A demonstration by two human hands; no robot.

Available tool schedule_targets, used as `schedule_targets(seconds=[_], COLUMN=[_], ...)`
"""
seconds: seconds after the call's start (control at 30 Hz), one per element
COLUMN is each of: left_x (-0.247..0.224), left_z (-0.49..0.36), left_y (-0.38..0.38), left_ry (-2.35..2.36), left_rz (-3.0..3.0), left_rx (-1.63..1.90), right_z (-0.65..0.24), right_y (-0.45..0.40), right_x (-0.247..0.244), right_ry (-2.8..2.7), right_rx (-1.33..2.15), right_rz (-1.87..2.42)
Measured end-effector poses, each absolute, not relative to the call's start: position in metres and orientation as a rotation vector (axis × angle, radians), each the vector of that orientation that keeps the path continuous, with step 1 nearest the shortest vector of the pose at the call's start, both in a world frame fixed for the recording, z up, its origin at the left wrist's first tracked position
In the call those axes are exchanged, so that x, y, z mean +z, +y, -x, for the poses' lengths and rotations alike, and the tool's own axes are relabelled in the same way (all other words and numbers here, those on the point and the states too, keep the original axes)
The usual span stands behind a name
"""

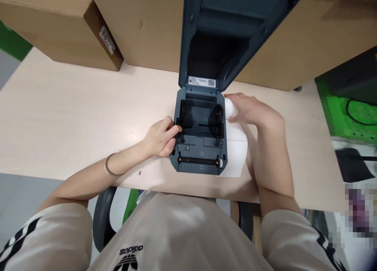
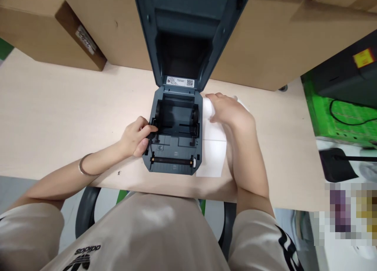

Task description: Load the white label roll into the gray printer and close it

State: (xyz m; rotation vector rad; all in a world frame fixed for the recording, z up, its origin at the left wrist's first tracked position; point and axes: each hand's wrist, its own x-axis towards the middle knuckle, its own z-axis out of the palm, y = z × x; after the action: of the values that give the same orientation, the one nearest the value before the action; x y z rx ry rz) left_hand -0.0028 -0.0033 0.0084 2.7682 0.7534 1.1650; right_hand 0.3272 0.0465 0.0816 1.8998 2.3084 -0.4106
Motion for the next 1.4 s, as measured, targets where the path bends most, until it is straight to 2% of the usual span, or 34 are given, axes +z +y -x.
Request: schedule_targets(seconds=[0.2,0.37,0.5,0.63,0.77,0.9,1.1,1.4], left_x=[0.011,0.011,0.01,0.009,0.009,0.008,0.009,0.007], left_z=[0.004,0.004,0.003,0.003,0.004,0.004,0.002,0.003], left_y=[-0.002,-0.002,-0.002,-0.002,-0.001,-0.002,-0.003,-0.001], left_ry=[0.8,0.792,0.779,0.786,0.798,0.802,0.807,0.791], left_rz=[-2.904,-2.915,-2.899,-2.897,-2.922,-2.91,-2.905,-2.886], left_rx=[1.183,1.189,1.222,1.246,1.224,1.217,1.262,1.234], right_z=[-0.329,-0.358,-0.371,-0.349,-0.304,-0.271,-0.253,-0.247], right_y=[0.057,0.021,-0.022,-0.039,-0.03,-0.014,-0.001,0.002], right_x=[0.084,0.126,0.159,0.175,0.167,0.141,0.115,0.111], right_ry=[2.234,2.435,2.376,2.572,2.79,3.008,2.945,2.973], right_rx=[-0.463,-0.659,-0.551,-0.686,-0.708,-0.48,-0.132,-0.038], right_rz=[-1.868,-1.813,-2.015,-1.787,-1.727,-1.668,-1.65,-1.546])
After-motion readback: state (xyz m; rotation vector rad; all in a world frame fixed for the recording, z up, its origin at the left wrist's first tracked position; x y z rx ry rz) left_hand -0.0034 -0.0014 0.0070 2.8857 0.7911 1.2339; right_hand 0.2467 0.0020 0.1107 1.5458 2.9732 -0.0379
